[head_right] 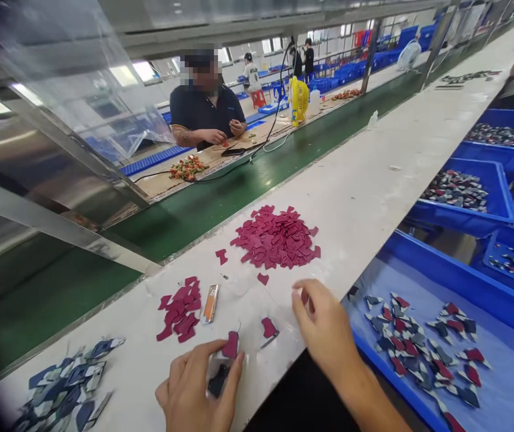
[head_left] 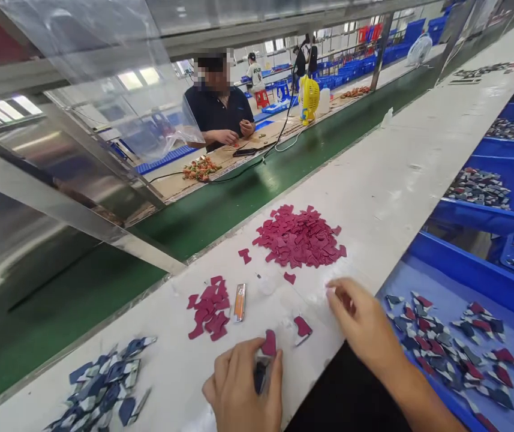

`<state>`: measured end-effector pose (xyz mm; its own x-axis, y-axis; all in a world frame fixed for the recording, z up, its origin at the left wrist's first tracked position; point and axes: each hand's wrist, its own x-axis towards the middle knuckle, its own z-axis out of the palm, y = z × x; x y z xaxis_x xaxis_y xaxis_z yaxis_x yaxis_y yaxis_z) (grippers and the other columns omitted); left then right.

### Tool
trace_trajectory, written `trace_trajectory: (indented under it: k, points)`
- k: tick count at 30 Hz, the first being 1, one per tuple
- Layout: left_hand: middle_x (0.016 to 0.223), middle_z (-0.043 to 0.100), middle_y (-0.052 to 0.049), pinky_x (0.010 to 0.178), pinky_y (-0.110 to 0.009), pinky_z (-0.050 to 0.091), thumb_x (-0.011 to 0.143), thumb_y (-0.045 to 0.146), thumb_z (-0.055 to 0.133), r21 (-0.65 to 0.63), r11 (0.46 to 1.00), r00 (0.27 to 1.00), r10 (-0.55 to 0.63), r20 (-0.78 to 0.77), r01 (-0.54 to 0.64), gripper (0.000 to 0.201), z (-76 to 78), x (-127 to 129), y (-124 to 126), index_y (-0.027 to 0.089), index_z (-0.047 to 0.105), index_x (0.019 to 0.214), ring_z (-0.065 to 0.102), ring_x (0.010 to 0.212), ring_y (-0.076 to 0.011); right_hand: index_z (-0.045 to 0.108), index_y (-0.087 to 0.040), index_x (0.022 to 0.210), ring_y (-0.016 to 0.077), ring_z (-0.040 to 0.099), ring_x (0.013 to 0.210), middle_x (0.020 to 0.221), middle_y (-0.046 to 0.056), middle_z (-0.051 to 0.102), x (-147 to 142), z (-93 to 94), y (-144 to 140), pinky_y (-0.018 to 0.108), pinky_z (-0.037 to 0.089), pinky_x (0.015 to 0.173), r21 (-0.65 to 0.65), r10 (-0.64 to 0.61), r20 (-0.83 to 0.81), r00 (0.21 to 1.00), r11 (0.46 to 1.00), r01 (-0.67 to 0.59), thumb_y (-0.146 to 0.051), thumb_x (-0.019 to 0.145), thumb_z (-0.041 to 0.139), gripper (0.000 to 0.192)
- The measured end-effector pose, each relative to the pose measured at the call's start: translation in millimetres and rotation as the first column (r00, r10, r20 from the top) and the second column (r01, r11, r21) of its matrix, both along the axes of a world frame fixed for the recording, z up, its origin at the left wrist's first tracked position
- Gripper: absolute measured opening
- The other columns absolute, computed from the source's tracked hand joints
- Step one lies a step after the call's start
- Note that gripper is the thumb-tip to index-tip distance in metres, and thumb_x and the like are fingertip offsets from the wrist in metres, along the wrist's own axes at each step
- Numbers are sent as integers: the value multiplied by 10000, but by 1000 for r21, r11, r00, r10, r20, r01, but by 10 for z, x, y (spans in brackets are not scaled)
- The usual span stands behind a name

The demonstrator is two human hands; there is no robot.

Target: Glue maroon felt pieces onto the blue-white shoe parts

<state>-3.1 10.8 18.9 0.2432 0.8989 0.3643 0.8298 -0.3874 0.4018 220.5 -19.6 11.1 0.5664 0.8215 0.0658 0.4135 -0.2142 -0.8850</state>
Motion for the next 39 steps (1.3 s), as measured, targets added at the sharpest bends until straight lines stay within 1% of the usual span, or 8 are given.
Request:
trace_trajectory:
  k: [5,10,16,20,26,31,35,39]
  points:
    - [1146,791,-56,943,-470,369,1018,323,674,-19,1000,990,-9,-143,6,92,-49,132,153,291,700,1100,610,1086,-330,737,-252,1336,227,708,871,1207,68,727,274,-12,480,351,504,769,-166,2,363,932,984,62,-315,1068,584,316]
    - [1202,750,-78,928,-502,405,999,374,724,-113,994,986,-16,-166,-3,136,-110,232,243,288,732,1103,581,1085,-341,762,-227,1248,281,738,934,1161,86,737,156,-32,688,355,444,692,-231,25,466,885,968,94,-255,1053,646,229]
    - [1314,661,-129,951,-551,413,990,424,735,-43,992,963,101,-249,-115,375,83,-106,22,290,663,1334,552,1175,-380,739,-220,1098,282,729,936,1203,91,747,228,-73,627,361,418,670,-251,78,495,866,966,56,-250,1071,598,146]
    - [1303,646,-122,956,-528,420,968,475,745,-148,982,967,83,-239,-121,460,169,-326,-167,284,635,1372,536,1197,-378,701,-218,1115,301,730,1018,1184,97,772,391,-129,610,372,457,749,-231,80,438,895,972,27,-253,1006,662,121]
    - [1242,675,-72,981,-501,392,960,391,736,-305,948,992,59,-113,-91,380,-10,-378,-328,295,645,1317,538,1162,-334,702,-219,1000,231,659,768,863,35,725,484,-111,582,361,480,731,-137,58,254,966,990,-24,-190,820,720,183]
    - [1151,704,-45,924,-447,372,1024,304,679,-283,959,999,17,-28,-24,191,-100,-328,-366,304,676,1215,556,1089,-295,696,-235,916,195,567,643,738,7,630,369,-25,323,339,440,626,-106,98,201,975,991,-78,-272,871,670,64]
    - [1080,717,-39,893,-432,357,1009,327,729,-258,966,999,-22,32,30,149,-154,-228,-369,281,679,1142,561,1043,-289,703,-231,920,188,585,639,733,4,641,283,43,132,338,455,631,-131,178,146,973,979,-159,-337,897,674,113]
    - [1060,712,-39,887,-432,346,998,329,744,-242,966,994,-78,70,93,172,-220,-93,-362,276,688,1153,555,1025,-282,705,-227,950,210,666,713,814,33,722,234,93,21,338,487,652,-160,129,13,992,979,-126,-408,927,682,184]
